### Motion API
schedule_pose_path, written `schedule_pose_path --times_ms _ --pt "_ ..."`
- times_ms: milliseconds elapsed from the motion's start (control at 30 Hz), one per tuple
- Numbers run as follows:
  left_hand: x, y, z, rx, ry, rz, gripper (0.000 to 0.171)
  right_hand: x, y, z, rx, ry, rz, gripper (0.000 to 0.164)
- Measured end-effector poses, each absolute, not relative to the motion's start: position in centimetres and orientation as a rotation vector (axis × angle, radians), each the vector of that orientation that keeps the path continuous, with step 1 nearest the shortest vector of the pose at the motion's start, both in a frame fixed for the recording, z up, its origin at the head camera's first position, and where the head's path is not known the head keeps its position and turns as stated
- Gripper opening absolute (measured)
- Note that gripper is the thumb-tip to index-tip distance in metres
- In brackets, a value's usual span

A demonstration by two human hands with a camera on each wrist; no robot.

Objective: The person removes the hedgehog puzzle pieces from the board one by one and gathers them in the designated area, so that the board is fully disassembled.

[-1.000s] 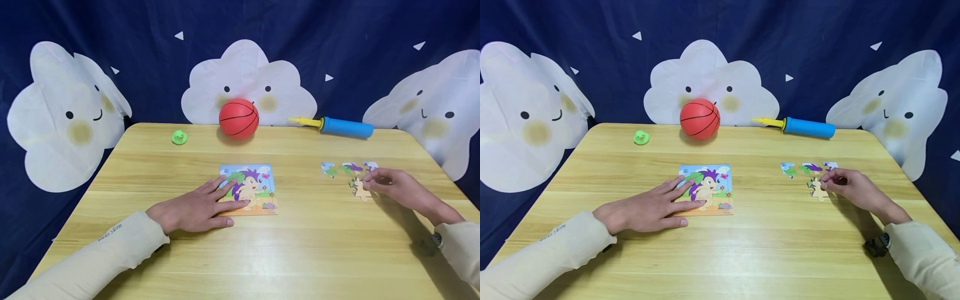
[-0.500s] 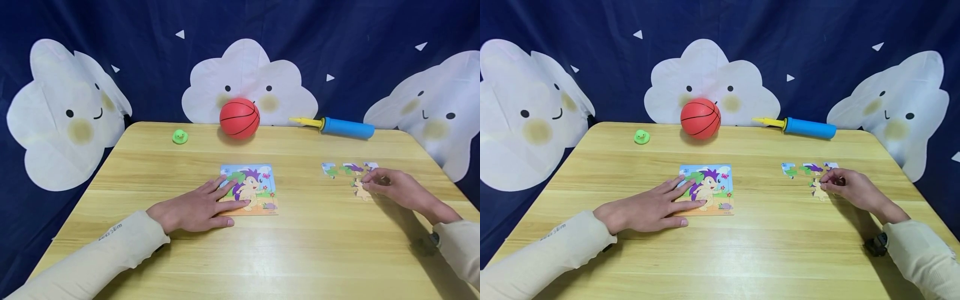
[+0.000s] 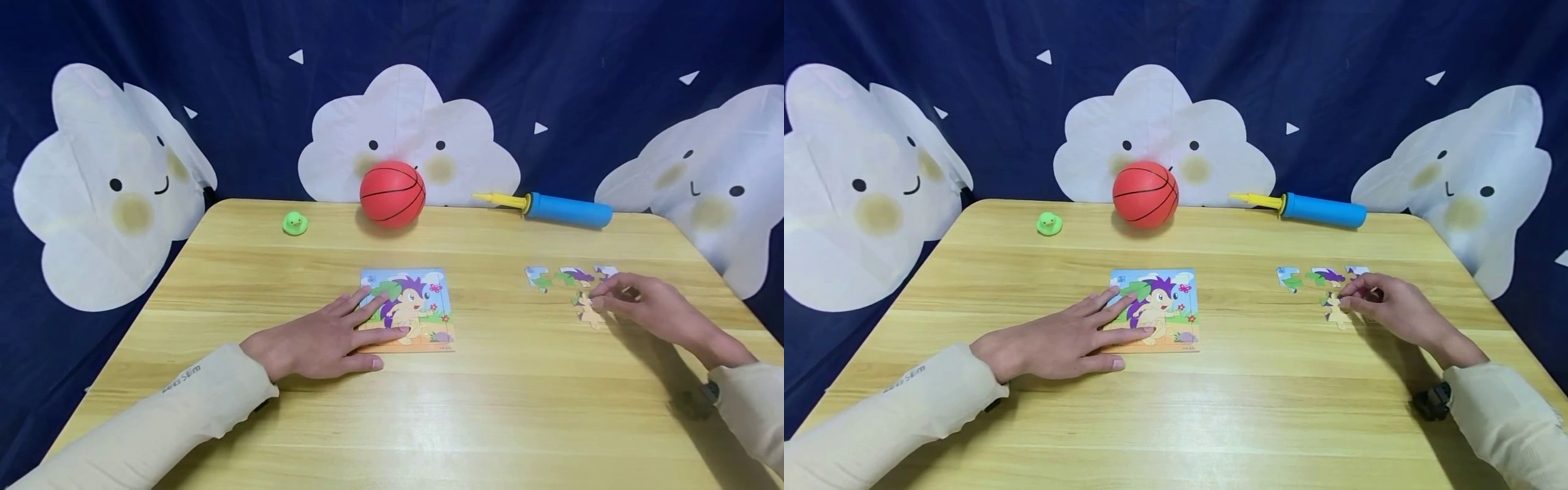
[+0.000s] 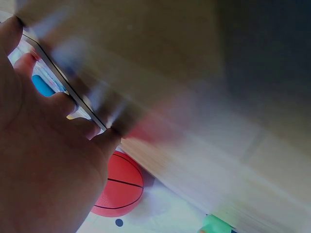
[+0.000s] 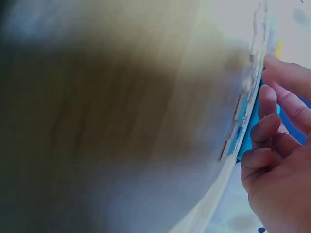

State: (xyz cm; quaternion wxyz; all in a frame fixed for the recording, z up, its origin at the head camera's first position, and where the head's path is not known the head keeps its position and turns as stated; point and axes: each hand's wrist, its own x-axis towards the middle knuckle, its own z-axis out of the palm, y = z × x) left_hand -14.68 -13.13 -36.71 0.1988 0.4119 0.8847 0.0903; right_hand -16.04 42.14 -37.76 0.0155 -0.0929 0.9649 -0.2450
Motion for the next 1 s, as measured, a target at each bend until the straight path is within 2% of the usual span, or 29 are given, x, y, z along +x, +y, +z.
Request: schedule_pose_path --times_ms 233,700,1000 --pt "-14.7 -13.1 -36.7 1.154 2.474 0.239 0.058 -16.0 39.5 -36.4 -0.294 2.983 -0.889 0.014" --pt "-14.7 -13.1 -37.0 1.166 2.476 0.240 0.058 -16.9 29.1 -34.8 -0.545 2.896 -0.953 0.009" --pt "-14.3 -14.4 -36.8 1.146 2.493 0.266 0.057 -17.8 22.4 -34.9 -0.580 2.775 -1.040 0.014"
